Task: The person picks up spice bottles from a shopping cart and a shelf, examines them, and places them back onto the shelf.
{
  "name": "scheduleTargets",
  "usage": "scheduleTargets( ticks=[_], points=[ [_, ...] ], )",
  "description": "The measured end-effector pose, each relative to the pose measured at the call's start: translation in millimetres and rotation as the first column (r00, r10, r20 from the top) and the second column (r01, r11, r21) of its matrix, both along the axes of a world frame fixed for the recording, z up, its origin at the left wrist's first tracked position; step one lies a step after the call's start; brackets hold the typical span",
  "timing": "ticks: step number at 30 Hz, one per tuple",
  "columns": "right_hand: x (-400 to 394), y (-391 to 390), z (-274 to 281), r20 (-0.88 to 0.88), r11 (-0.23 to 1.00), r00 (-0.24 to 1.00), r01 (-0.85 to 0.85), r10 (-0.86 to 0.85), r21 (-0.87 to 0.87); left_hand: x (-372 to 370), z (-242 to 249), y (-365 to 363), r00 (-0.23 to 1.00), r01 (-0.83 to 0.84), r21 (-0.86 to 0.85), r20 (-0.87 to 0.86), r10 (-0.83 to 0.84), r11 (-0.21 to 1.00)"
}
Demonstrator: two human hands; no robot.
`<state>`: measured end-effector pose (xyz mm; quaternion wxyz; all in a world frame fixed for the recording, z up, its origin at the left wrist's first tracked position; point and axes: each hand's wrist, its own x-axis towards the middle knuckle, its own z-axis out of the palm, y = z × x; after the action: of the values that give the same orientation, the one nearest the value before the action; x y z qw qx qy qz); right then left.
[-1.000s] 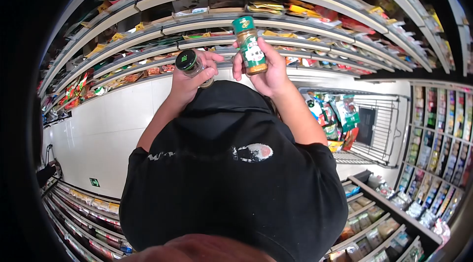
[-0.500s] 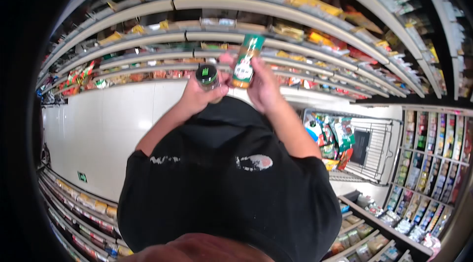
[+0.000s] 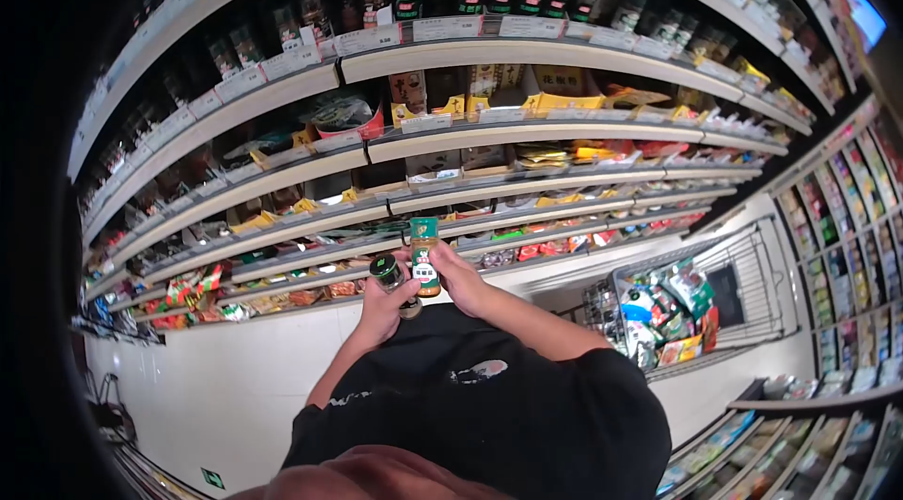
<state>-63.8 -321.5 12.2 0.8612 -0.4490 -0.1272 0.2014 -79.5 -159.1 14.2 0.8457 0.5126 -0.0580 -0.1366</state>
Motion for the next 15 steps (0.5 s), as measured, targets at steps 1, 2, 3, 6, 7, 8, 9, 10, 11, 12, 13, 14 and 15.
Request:
scheduleTargets(
  ticks=[1,2,3,6,7,8,9,10,11,12,13,14,15],
  points=[
    [-0.8,3.7,-1.2,0.022,1.000,0.999,0.022,-0.022,-0.003,-0.3,-0.9,4.5,1.000,0.024,0.012,0.008,-0.024,1.000],
    [-1.1,5.7,-0.9,0.030,0.999,0.998,0.047,-0.047,0.008,-0.3,-3.5,8.2,1.000,-0.010,0.019,0.021,0.009,1.000],
    [-0.4,6.3,-0.3,0.061,0.999,0.997,0.045,-0.043,-0.030,-0.2,-5.6,11.4,0.998,-0.045,0.024,0.035,0.044,0.999],
    [4.6,4.9,-4.9,0.113,0.990,0.990,0.095,-0.083,-0.108,-0.5,-6.9,20.5,1.000,-0.020,0.070,0.023,0.018,0.997],
    [6.3,1.1,-6.3,0.098,0.986,0.993,0.085,-0.072,-0.142,-0.2,-8.8,21.6,0.999,-0.026,0.110,0.047,0.021,0.994],
    [7.2,-2.0,-7.1,0.083,0.982,0.995,0.074,-0.060,-0.176,2.5,-14.8,23.3,0.995,-0.028,0.164,0.103,0.011,0.986],
    [6.4,-3.1,-5.4,0.160,0.962,0.980,0.157,-0.123,-0.224,3.8,-16.3,22.7,0.987,-0.042,0.186,0.161,0.012,0.982],
    [10.0,-8.4,-11.4,0.182,0.939,0.975,0.177,-0.127,-0.295,4.7,-17.4,21.4,0.976,-0.055,0.206,0.219,0.009,0.977],
    [10.2,-12.6,-13.1,0.194,0.940,0.972,0.188,-0.135,-0.285,4.7,-17.4,21.0,0.979,-0.047,0.233,0.202,-0.001,0.971],
    [9.4,-15.4,-9.6,0.206,0.940,0.968,0.200,-0.145,-0.275,4.7,-15.6,18.8,0.976,-0.053,0.249,0.217,-0.003,0.967],
    [9.6,-19.4,-11.1,0.213,0.940,0.963,0.220,-0.166,-0.262,6.7,-19.3,18.0,0.974,-0.039,0.274,0.226,-0.025,0.961],
    [10.0,-23.9,-14.1,0.225,0.947,0.959,0.222,-0.170,-0.230,9.6,-22.8,16.1,0.971,-0.025,0.298,0.236,-0.048,0.954],
    [9.7,-28.2,-14.7,0.238,0.954,0.956,0.223,-0.174,-0.199,8.1,-14.0,11.1,0.972,-0.016,0.299,0.228,-0.055,0.954]
  ],
)
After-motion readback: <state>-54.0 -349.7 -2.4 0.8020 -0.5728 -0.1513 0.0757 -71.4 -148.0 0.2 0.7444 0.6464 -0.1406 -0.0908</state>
